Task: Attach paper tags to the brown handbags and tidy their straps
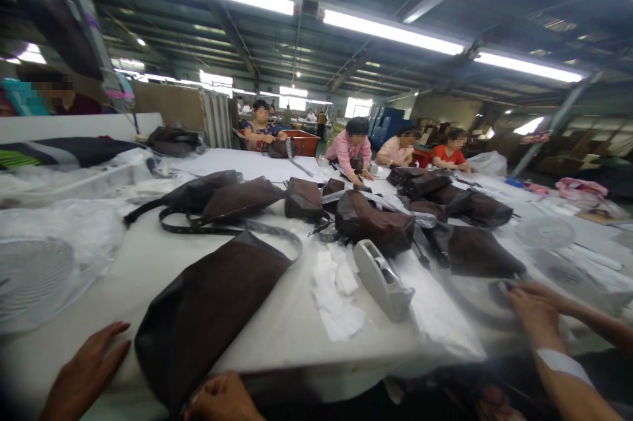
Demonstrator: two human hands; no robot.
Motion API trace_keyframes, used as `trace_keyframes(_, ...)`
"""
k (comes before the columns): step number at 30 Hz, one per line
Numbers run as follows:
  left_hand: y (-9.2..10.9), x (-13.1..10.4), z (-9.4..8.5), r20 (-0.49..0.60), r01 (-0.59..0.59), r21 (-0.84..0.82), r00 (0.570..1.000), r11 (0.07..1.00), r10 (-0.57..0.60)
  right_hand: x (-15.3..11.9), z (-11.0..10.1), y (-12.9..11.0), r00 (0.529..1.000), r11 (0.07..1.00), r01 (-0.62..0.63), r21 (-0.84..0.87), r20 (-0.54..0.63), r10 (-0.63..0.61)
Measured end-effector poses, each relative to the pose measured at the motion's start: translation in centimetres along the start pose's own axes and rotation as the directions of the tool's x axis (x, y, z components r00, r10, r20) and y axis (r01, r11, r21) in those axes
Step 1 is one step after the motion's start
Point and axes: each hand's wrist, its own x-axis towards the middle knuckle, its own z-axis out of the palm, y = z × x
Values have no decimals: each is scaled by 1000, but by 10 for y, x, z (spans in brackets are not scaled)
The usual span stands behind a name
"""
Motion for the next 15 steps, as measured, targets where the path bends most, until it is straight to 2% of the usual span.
trace_keyframes(2, 2, -1, 11, -60, -48, 55, 997, 997, 51, -8, -20, -10, 988, 977, 142, -161, -38, -150)
trace_keyframes(4, 8, -6, 14, -87, -47, 105, 995, 993, 56, -8, -41, -20, 961, 921, 219, -321, -91, -260)
trace_keyframes(5, 12, -8, 12, -74, -38, 115, 996, 993, 47, -5, -51, -24, 951, 900, 218, -379, -123, -282)
trace_keyframes(7, 19, -8, 6, -24, 5, 129, 1000, 992, -2, 7, -66, -30, 952, 903, 149, -404, -189, -242)
trace_keyframes(9, 26, -4, -1, 30, 84, 135, 996, 987, -89, 20, -72, -33, 966, 956, 47, -288, -231, -117)
trace_keyframes(11, 33, 0, -6, 46, 161, 139, 985, 977, -169, 31, -70, -35, 965, 997, -16, -71, -263, -4)
trace_keyframes(13, 40, 2, -7, 10, 201, 155, 979, 967, -204, 36, -65, -37, 952, 993, 35, 112, -307, 1)
trace_keyframes(15, 44, 1, -5, -36, 203, 176, 979, 963, -200, 39, -60, -41, 947, 974, 74, 212, -321, -2)
